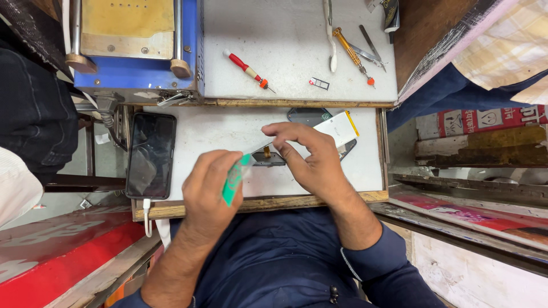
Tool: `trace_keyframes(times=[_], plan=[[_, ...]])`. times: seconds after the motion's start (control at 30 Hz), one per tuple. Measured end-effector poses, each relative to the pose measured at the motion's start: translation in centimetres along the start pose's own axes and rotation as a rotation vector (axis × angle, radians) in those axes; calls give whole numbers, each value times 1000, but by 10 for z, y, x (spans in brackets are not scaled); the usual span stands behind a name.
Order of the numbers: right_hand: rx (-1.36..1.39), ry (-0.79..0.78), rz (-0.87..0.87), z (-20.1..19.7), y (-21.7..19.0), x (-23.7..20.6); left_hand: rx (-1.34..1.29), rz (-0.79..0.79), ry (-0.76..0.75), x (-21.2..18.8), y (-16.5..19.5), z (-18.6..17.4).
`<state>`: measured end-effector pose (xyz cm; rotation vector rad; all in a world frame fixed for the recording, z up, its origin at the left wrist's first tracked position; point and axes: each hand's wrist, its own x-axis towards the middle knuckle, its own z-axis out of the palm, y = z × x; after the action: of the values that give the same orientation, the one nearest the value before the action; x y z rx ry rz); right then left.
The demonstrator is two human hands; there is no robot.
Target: The person cleans the edges of a smartphone chassis with a green cloth, then uses a metal spudger to pry and remove the back cover. The person then cleans the back cover with the cloth and uses the spudger to remove small debris from the cover's surface.
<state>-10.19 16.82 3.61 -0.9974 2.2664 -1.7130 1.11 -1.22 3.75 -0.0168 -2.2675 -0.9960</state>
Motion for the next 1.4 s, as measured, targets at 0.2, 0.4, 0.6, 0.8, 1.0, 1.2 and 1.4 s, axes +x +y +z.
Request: trace_keyframes(times=[0.2, 0.4, 0.6, 0.8, 1.0, 1.2, 1.4], plan=[[-140, -3, 103, 5, -21, -11, 70, 23, 50, -3, 7, 14], [-176, 139, -16, 27, -20, -9, 23, 25, 27, -6, 12, 10], [-75, 109, 1, 34, -12, -10, -85, -124, 4, -10, 12, -1], [-49, 89, -27, 36, -7, -10, 6, -51, -40, -8, 12, -12], [-66, 67, -33, 35, -7, -10, 56, 42, -66, 1, 11, -11], [-60, 44, -8, 37, -7, -9, 60, -3, -152, 0, 11, -19], [-31, 13, 18, 39, -12, -10, 108, -84, -210, -5, 5, -36]])
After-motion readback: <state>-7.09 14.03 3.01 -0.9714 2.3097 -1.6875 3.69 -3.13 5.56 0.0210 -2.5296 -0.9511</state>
